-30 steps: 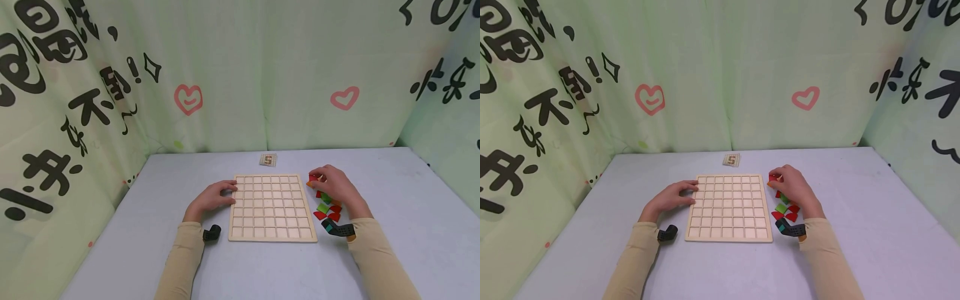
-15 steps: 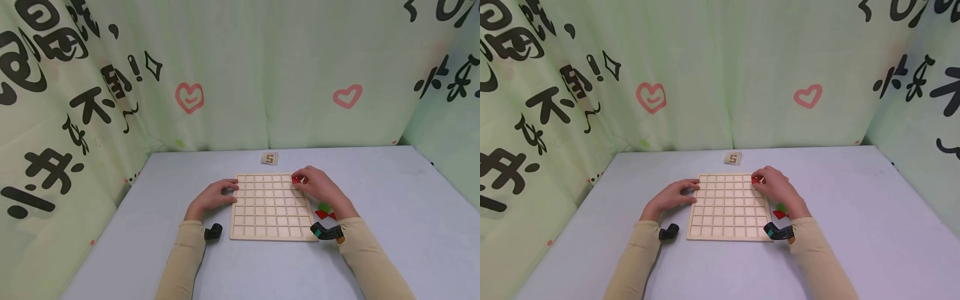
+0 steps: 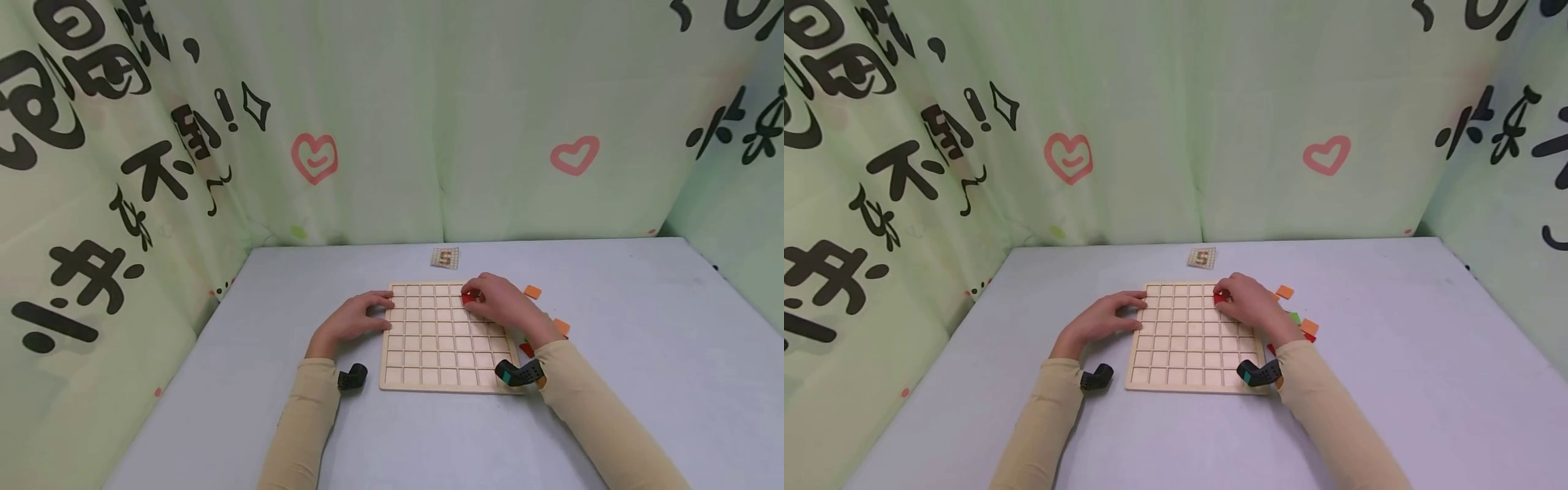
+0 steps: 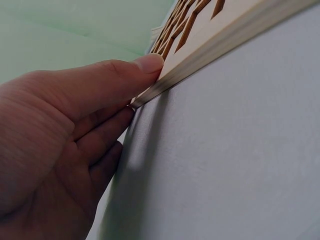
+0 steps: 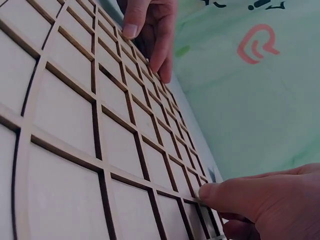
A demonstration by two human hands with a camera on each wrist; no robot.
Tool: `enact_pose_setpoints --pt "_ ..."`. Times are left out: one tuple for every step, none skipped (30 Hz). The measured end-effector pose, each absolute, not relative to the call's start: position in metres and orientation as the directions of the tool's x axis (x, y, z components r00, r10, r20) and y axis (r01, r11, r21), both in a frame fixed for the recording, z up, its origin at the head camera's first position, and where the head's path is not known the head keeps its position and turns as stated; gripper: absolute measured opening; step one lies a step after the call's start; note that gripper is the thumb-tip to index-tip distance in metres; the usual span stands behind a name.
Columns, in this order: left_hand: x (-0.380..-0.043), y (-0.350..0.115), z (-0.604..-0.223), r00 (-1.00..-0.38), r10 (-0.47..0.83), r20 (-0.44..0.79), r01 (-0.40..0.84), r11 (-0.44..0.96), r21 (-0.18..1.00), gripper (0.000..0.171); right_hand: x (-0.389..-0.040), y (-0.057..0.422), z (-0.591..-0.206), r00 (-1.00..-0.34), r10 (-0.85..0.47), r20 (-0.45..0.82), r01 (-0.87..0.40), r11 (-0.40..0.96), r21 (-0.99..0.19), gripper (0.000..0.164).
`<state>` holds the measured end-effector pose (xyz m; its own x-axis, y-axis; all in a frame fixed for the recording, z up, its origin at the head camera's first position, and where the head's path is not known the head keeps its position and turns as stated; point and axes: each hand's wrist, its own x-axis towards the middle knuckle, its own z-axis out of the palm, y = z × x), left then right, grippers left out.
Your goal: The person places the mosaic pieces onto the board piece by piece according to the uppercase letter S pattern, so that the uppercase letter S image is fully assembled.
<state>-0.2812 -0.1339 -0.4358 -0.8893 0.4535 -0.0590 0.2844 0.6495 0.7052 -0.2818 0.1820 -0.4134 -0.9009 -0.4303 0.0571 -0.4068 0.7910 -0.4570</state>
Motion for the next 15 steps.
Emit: enact_pose_setpoints --pt "-0.281 -0.134 -0.436 -0.889 0.453 -0.059 0.285 0.651 0.704 0.039 -0.283 0.18 -0.413 -0.896 -0.439 0.063 -0.418 0.788 -0.452 0.027" --pt "-0.281 -0.134 -0.435 -0.89 0.453 -0.059 0.285 0.65 0.704 0.039 -0.285 0.179 -0.413 -0.889 -0.453 0.072 -0.435 0.783 -0.446 0.027" --pt "-0.281 -0.134 -0.435 -0.889 0.453 -0.056 0.286 0.649 0.705 0.039 -0.286 0.177 -0.414 -0.887 -0.456 0.075 -0.439 0.781 -0.443 0.027" --pt "-0.281 -0.134 -0.435 -0.89 0.453 -0.056 0.286 0.649 0.705 0.039 -0.287 0.176 -0.414 -0.881 -0.466 0.081 -0.451 0.776 -0.44 0.027" --pt "-0.282 -0.134 -0.435 -0.889 0.453 -0.06 0.284 0.649 0.705 0.039 -0.288 0.175 -0.414 -0.878 -0.471 0.081 -0.456 0.774 -0.44 0.028" --pt "-0.282 -0.134 -0.435 -0.889 0.454 -0.061 0.283 0.65 0.706 0.039 -0.288 0.173 -0.415 -0.876 -0.475 0.079 -0.459 0.774 -0.437 0.029" --pt "-0.282 -0.134 -0.435 -0.889 0.454 -0.061 0.284 0.649 0.705 0.039 -0.289 0.172 -0.415 -0.876 -0.477 0.076 -0.46 0.774 -0.435 0.03" --pt "-0.282 -0.134 -0.435 -0.888 0.455 -0.061 0.284 0.649 0.706 0.039 -0.289 0.171 -0.415 -0.876 -0.478 0.072 -0.459 0.776 -0.432 0.03" --pt "-0.282 -0.134 -0.435 -0.887 0.457 -0.061 0.285 0.648 0.706 0.039 -0.289 0.17 -0.415 -0.879 -0.472 0.064 -0.451 0.781 -0.432 0.031" --pt "-0.282 -0.134 -0.435 -0.886 0.459 -0.06 0.288 0.648 0.705 0.039 -0.29 0.17 -0.415 -0.881 -0.47 0.059 -0.448 0.786 -0.427 0.031" --pt "-0.282 -0.135 -0.435 -0.885 0.461 -0.059 0.29 0.648 0.704 0.039 -0.29 0.169 -0.416 -0.885 -0.464 0.05 -0.439 0.792 -0.424 0.031" --pt "-0.282 -0.135 -0.436 -0.885 0.462 -0.059 0.292 0.648 0.704 0.04 -0.29 0.169 -0.416 -0.886 -0.462 0.043 -0.435 0.796 -0.42 0.031" --pt "-0.282 -0.135 -0.436 -0.884 0.464 -0.058 0.293 0.647 0.704 0.04 -0.29 0.168 -0.416 -0.887 -0.46 0.037 -0.432 0.799 -0.419 0.03" --pt "-0.282 -0.135 -0.436 -0.884 0.464 -0.058 0.293 0.647 0.704 0.04 -0.29 0.168 -0.416 -0.888 -0.458 0.032 -0.428 0.801 -0.418 0.029" --pt "-0.282 -0.135 -0.436 -0.884 0.465 -0.058 0.294 0.646 0.704 0.04 -0.291 0.167 -0.416 -0.888 -0.459 0.027 -0.427 0.802 -0.418 0.029"
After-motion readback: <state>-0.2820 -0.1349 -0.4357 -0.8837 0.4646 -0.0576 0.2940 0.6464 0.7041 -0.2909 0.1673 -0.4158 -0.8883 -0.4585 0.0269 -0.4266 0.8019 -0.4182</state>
